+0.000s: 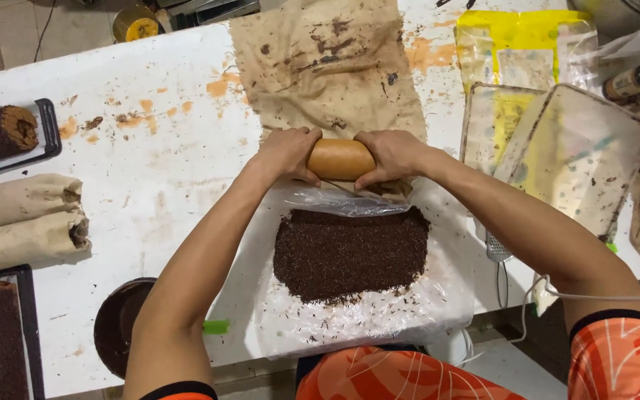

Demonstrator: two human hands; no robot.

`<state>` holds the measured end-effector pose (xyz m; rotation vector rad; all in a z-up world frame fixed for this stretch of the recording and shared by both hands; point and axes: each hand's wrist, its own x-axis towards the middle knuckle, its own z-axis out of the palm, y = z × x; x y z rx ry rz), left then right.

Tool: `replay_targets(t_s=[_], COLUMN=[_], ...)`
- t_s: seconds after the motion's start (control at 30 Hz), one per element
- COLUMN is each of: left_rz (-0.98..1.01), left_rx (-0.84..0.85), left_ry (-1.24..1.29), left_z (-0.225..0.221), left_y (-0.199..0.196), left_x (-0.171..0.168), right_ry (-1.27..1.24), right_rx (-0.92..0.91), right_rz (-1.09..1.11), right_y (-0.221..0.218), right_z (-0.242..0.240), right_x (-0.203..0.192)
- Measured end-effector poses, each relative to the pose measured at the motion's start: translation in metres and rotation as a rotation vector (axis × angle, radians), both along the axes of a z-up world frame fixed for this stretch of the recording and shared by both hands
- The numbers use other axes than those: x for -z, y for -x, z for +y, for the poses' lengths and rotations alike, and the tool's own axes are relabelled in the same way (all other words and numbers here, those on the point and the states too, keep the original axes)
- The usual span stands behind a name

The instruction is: Applying chocolate frosting to cake rolls and rolling them in chocolate sprinkles to coat the exterior.

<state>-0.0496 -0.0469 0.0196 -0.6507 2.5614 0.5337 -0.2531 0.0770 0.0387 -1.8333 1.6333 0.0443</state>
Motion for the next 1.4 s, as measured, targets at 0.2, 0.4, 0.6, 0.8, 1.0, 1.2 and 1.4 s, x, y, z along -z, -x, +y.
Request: replay_targets(t_s=[0.2,0.4,0.6,0.8,1.0,1.2,1.4], left_rz=[-0.15,-0.24,-0.206,-0.051,0.004,-0.008,-0.232], left_rx=[-0.098,-0.119,-0.109,-0.161,-0.251,-0.228,-0.139], left_ry=[-0.289,-0.355,-0.27,-0.251,-0.409,-0.459,-0.379], left_z=[-0.041,-0.065,-0.07,-0.068,-0.057,0.008,0.099], left_y=[0.029,0.061,0.08,0.081,0.069,0.022,-0.021], left_x=[-0.022,-0.066,-0.083,-0.122,-0.147,-0.135,-0.155], right_ry=[-0.376,-0.531,-0.529,-0.377,-0.347,-0.447,-0.536], right_rx=[0.102,0.147,0.058,0.087,0.019,-0.071,-0.203], right_rz=[-0.208,-0.179,0.014,0.117,0.117,-0.007,0.091], right_y=[0.032,0.048,0.061,0.058,0.064,0.034,-0.023], right_z=[-0.048,-0.084,-0.106,-0.106,-0.093,-0.034,0.042], right_x=[-0.006,-0.032,-0.09,-0.145,-0.136,-0.13,-0.132])
